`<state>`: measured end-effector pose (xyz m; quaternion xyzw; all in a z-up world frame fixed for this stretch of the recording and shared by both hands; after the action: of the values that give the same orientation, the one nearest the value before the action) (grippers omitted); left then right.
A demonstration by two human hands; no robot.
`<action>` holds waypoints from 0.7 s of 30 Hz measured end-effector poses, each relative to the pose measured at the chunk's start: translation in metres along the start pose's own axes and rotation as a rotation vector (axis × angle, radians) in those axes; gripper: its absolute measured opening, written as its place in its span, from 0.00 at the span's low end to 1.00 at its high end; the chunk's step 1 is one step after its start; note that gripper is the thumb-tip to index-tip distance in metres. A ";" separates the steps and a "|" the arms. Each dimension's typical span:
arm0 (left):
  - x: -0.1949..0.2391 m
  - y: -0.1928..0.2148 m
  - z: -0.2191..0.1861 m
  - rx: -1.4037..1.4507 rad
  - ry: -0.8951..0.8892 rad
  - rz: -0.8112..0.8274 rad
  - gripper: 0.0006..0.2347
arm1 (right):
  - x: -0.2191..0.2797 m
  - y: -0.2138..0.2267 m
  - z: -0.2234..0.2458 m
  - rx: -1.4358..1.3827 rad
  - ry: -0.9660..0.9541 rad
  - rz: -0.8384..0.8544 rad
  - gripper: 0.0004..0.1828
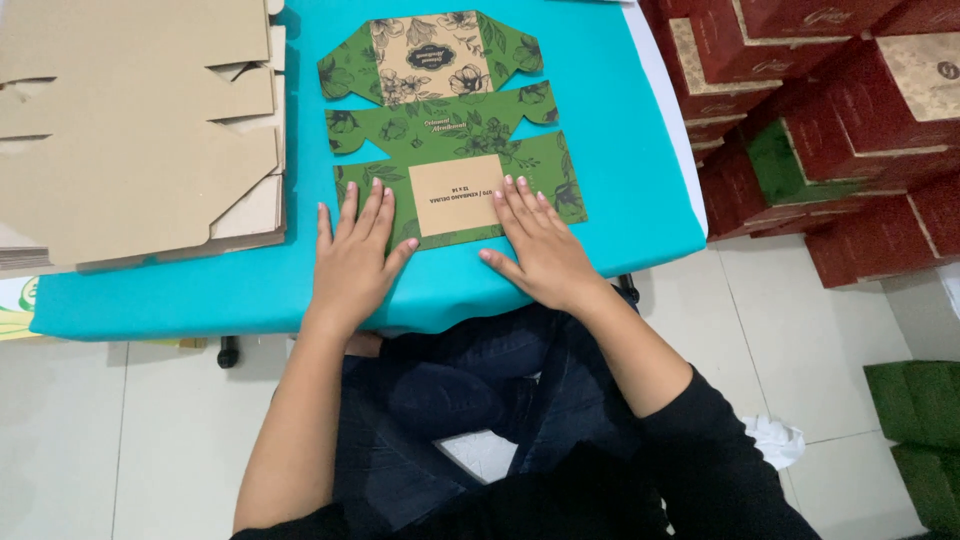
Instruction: The person assembles a small cardboard box by folding and tucking the flaps of a pre-cut flat sheet. They then place a decorative green paper insert inside the box and close the lid.
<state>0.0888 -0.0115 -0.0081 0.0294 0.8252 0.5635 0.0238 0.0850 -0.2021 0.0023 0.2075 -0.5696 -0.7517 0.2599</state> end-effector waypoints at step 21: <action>-0.022 0.077 0.012 0.386 0.231 -0.263 0.28 | -0.031 0.056 -0.125 -0.843 -0.345 -0.317 0.17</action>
<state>0.1133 0.0253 0.0592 -0.1386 0.9114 0.3875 -0.0036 0.1936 -0.2880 0.0242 0.0407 -0.2113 -0.9709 0.1054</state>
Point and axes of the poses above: each hand's wrist, its own x-axis away from the middle knuckle, its own y-axis out of the back of the hand, z = x × y, the point moved 9 cm from there along -x, towards the middle knuckle, and after that the axes turned 9 degrees about y, right-handed, at the moved point
